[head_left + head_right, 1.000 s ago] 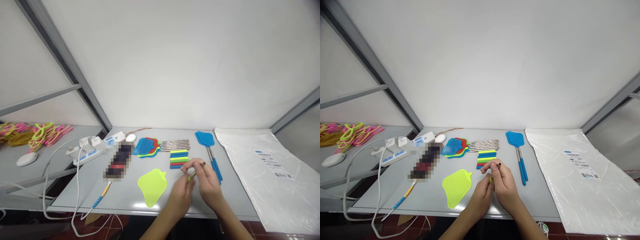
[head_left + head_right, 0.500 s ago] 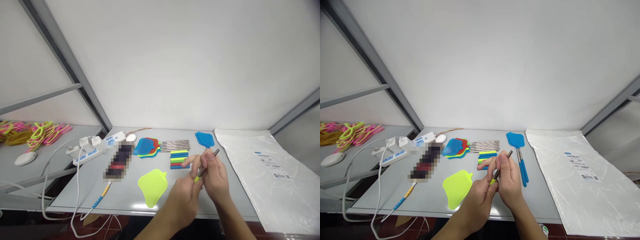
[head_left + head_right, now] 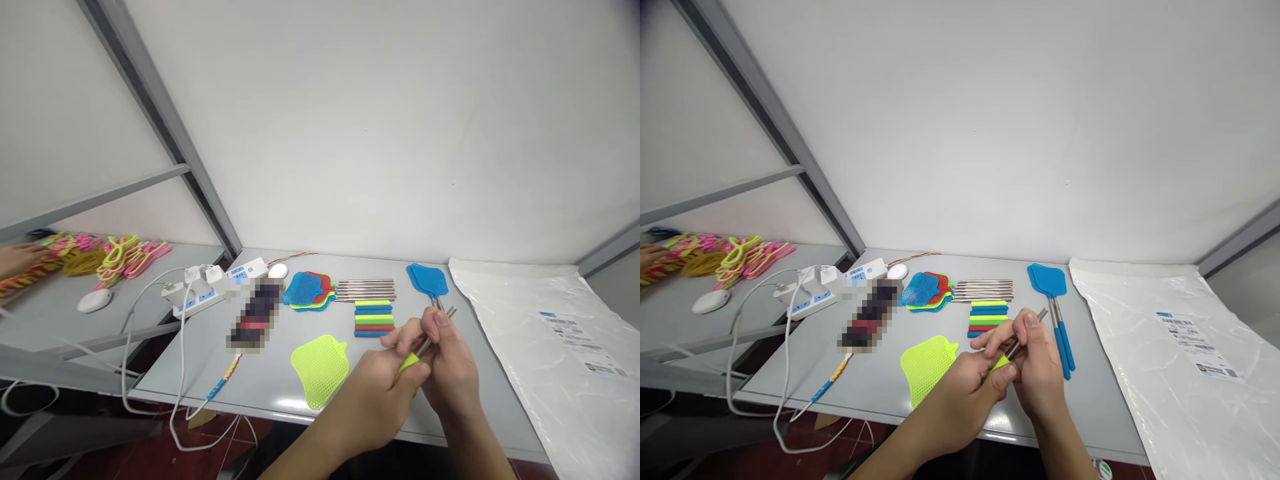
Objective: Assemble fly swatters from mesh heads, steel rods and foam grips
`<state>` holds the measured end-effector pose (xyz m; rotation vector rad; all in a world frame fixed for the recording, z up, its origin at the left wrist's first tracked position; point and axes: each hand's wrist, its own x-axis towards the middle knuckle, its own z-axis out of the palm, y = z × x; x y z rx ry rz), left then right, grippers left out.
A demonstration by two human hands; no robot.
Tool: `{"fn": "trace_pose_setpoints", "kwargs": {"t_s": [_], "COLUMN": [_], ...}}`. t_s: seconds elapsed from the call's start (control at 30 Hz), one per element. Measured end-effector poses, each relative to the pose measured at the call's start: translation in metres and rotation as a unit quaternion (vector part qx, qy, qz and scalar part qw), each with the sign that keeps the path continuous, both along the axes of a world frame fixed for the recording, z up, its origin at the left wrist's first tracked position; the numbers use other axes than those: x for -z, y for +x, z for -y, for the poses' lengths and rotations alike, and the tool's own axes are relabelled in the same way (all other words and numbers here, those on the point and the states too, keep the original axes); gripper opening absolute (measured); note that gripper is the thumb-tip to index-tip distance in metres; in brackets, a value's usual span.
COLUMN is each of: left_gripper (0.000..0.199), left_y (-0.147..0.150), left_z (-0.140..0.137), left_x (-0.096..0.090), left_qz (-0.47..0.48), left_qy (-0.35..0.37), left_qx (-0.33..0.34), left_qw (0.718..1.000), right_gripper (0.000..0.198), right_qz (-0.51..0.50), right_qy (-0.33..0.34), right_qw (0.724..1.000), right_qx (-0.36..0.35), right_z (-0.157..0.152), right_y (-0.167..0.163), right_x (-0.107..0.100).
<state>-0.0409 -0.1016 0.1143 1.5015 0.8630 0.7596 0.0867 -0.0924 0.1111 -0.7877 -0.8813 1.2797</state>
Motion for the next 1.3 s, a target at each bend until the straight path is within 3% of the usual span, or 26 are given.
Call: {"fn": "trace_pose_setpoints", "kwargs": {"t_s": [0.1, 0.17, 0.23, 0.33, 0.43, 0.63, 0.87, 1.03, 1.17, 1.23, 1.3], "left_gripper": [0.046, 0.046, 0.049, 0.052, 0.055, 0.058, 0.068, 0.053, 0.029, 0.03, 0.031], "left_y": [-0.003, -0.005, -0.008, -0.011, -0.011, -0.012, -0.021, -0.021, -0.037, -0.051, -0.068], "left_z": [-0.008, -0.017, -0.027, -0.04, -0.044, -0.036, -0.026, -0.023, -0.008, 0.003, 0.012], "left_x": [0.016, 0.023, 0.025, 0.022, 0.017, 0.004, -0.019, -0.007, 0.013, 0.023, 0.033], "left_qz": [0.055, 0.164, 0.296, 0.42, 0.454, 0.493, 0.455, 0.451, 0.295, 0.185, 0.12], "left_qy": [-0.038, -0.05, -0.105, -0.217, -0.256, -0.261, -0.258, -0.245, -0.227, -0.214, -0.205], "left_qx": [-0.037, -0.1, -0.14, -0.137, -0.139, -0.167, -0.175, -0.166, -0.152, -0.094, -0.036], "left_qw": [0.997, 0.98, 0.939, 0.87, 0.842, 0.813, 0.834, 0.842, 0.916, 0.954, 0.971], "right_gripper": [0.034, 0.034, 0.034, 0.035, 0.034, 0.034, 0.036, 0.033, 0.032, 0.032, 0.032], "right_qz": [-0.052, -0.074, -0.085, -0.094, -0.097, -0.113, -0.146, -0.114, -0.042, 0.039, 0.141], "right_qy": [0.014, 0.026, 0.036, 0.058, 0.07, 0.1, 0.07, 0.053, 0.033, 0.034, 0.039], "right_qw": [0.998, 0.997, 0.995, 0.993, 0.99, 0.983, 0.98, 0.99, 0.998, 0.999, 0.989], "right_qx": [-0.011, 0.004, 0.021, 0.041, 0.067, 0.106, 0.116, 0.061, 0.014, 0.013, -0.03], "right_z": [-0.005, -0.01, -0.013, -0.016, -0.014, -0.008, 0.003, -0.002, -0.008, -0.009, -0.009], "right_y": [0.0, -0.005, -0.012, -0.025, -0.035, -0.046, -0.052, -0.05, -0.057, -0.065, -0.073], "right_x": [0.004, 0.005, 0.003, 0.0, -0.004, -0.013, -0.021, -0.009, 0.01, 0.018, 0.026]}}
